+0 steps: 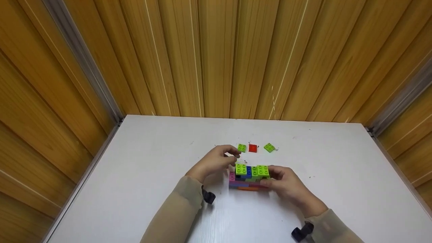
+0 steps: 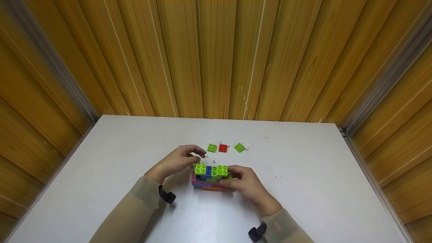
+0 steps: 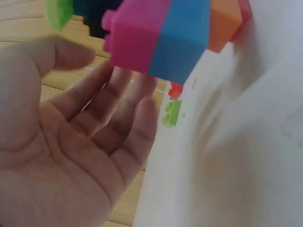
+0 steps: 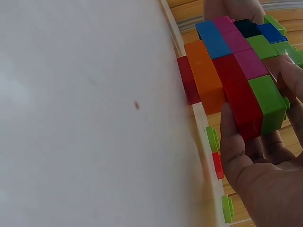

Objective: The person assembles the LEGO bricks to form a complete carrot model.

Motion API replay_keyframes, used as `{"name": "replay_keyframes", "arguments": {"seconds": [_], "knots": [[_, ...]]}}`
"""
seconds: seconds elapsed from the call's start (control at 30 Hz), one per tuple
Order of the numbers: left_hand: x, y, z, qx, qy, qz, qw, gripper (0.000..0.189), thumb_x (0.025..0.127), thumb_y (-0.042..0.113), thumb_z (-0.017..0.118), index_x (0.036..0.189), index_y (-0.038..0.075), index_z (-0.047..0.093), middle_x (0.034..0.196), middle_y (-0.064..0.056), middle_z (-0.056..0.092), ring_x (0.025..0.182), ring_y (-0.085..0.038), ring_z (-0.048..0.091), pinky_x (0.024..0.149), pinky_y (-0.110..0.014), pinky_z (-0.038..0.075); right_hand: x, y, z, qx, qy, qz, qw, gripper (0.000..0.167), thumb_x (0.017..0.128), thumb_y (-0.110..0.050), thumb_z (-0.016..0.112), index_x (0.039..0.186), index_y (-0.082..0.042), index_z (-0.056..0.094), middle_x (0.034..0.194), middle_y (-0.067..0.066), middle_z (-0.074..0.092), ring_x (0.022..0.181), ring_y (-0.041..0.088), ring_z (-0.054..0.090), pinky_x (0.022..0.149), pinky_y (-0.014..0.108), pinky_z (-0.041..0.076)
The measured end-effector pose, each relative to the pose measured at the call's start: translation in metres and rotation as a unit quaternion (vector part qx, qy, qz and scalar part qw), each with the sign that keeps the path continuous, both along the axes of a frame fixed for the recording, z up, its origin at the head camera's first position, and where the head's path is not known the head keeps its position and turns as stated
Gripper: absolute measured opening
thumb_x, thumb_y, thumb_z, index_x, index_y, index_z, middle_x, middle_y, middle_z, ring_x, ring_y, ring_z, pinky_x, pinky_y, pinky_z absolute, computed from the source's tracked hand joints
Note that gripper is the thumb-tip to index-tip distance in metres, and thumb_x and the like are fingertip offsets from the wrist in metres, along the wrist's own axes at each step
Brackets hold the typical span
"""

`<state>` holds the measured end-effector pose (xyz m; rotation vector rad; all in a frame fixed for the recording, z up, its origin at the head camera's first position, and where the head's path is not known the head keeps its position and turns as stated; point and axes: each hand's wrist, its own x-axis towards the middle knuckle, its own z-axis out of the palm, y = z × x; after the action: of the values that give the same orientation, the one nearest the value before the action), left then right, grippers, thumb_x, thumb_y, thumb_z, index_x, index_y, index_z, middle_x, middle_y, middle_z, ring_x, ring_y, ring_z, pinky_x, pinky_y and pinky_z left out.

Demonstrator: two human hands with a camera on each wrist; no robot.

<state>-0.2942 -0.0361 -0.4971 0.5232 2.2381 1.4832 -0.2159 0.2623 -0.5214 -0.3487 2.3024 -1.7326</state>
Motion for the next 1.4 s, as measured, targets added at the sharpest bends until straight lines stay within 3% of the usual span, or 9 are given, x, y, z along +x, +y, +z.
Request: {"name": "replay_keyframes", "arguments": {"seconds": [0.13, 0.23, 0.53, 0.63, 0.7, 0.87, 0.97, 1.17, 1.4], "knots": [[-0.017, 0.01, -0.002, -0.017, -0.037, 0.058, 0.9975, 0.043, 0.112, 0.026, 0.069, 0.152, 0.012, 0.066, 0.152, -0.007, 0.067, 0.101, -0.019, 0.075, 0.081, -0.032, 0.061, 0.0, -0.002, 0.0, -0.004, -0.006, -0.001, 1.0, 0.052, 0.1, -0.014, 0.086, 0.146, 0.006, 0.07, 0.143, 0.024, 0.076, 0.124, 0.009, 0.073, 0.108, 0.019, 0.056], [-0.028, 0.016, -0.006, -0.033, -0.064, 0.082, 0.994, 0.043, 0.112, 0.023, 0.069, 0.155, 0.016, 0.064, 0.156, -0.007, 0.063, 0.097, -0.019, 0.071, 0.077, -0.029, 0.058, 0.0, -0.004, 0.0, -0.005, -0.01, 0.0, 0.9999, 0.052, 0.1, -0.014, 0.086, 0.146, 0.005, 0.07, 0.143, 0.023, 0.076, 0.125, 0.01, 0.072, 0.108, 0.019, 0.056], [-0.053, 0.032, -0.016, -0.095, -0.036, 0.105, 0.9893, 0.05, 0.111, 0.012, 0.068, 0.161, 0.016, 0.063, 0.16, -0.011, 0.063, 0.084, -0.013, 0.068, 0.087, -0.032, 0.055, 0.0, -0.006, 0.0, -0.001, 0.0, 0.009, 1.0, 0.052, 0.099, -0.015, 0.086, 0.145, 0.004, 0.071, 0.144, 0.024, 0.076, 0.125, 0.007, 0.073, 0.109, 0.018, 0.055], [-0.056, 0.036, -0.014, -0.106, -0.045, 0.105, 0.9878, 0.051, 0.109, 0.01, 0.069, 0.16, 0.016, 0.064, 0.159, -0.009, 0.064, 0.092, -0.016, 0.069, 0.088, -0.034, 0.056, 0.0, -0.006, 0.001, -0.003, 0.002, 0.01, 0.9999, 0.051, 0.099, -0.014, 0.086, 0.145, 0.005, 0.072, 0.142, 0.025, 0.076, 0.123, 0.007, 0.074, 0.108, 0.019, 0.056], [-0.057, 0.038, -0.014, -0.119, -0.043, 0.103, 0.9867, 0.05, 0.109, 0.009, 0.07, 0.158, 0.014, 0.066, 0.156, -0.008, 0.068, 0.103, -0.018, 0.069, 0.097, -0.038, 0.057, 0.0, -0.006, 0.0, -0.003, 0.004, 0.011, 0.9999, 0.05, 0.099, -0.013, 0.086, 0.144, 0.005, 0.072, 0.141, 0.025, 0.077, 0.122, 0.007, 0.074, 0.108, 0.019, 0.056], [-0.055, 0.045, -0.015, -0.165, 0.001, 0.096, 0.9816, 0.046, 0.106, 0.008, 0.075, 0.152, 0.008, 0.07, 0.151, -0.008, 0.073, 0.132, -0.025, 0.069, 0.125, -0.048, 0.052, 0.001, -0.006, 0.0, -0.005, 0.004, 0.008, 0.9999, 0.05, 0.099, -0.013, 0.086, 0.144, 0.005, 0.072, 0.141, 0.024, 0.077, 0.122, 0.008, 0.074, 0.107, 0.02, 0.057], [-0.053, 0.047, -0.015, -0.191, 0.032, 0.099, 0.976, 0.042, 0.106, 0.008, 0.075, 0.148, 0.008, 0.074, 0.15, -0.008, 0.074, 0.145, -0.028, 0.066, 0.132, -0.051, 0.046, 0.001, -0.006, 0.0, -0.006, 0.003, 0.004, 1.0, 0.051, 0.099, -0.014, 0.086, 0.145, 0.004, 0.072, 0.142, 0.024, 0.077, 0.124, 0.008, 0.074, 0.108, 0.019, 0.056], [-0.051, 0.048, -0.016, -0.233, 0.097, 0.087, 0.9638, 0.035, 0.106, 0.009, 0.076, 0.142, 0.008, 0.078, 0.145, -0.008, 0.078, 0.145, -0.029, 0.068, 0.129, -0.048, 0.05, 0.002, -0.004, 0.0, -0.006, 0.0, 0.002, 1.0, 0.051, 0.099, -0.013, 0.085, 0.145, 0.004, 0.072, 0.143, 0.025, 0.076, 0.124, 0.007, 0.073, 0.108, 0.02, 0.056], [-0.048, 0.043, -0.017, -0.194, 0.056, 0.094, 0.9749, 0.036, 0.105, 0.011, 0.076, 0.141, 0.009, 0.078, 0.147, -0.008, 0.075, 0.148, -0.029, 0.065, 0.131, -0.051, 0.047, 0.001, 0.0, -0.001, 0.0, 0.002, 0.001, 1.0, 0.051, 0.1, -0.014, 0.086, 0.145, 0.005, 0.071, 0.143, 0.025, 0.076, 0.125, 0.007, 0.073, 0.109, 0.02, 0.055]]}}
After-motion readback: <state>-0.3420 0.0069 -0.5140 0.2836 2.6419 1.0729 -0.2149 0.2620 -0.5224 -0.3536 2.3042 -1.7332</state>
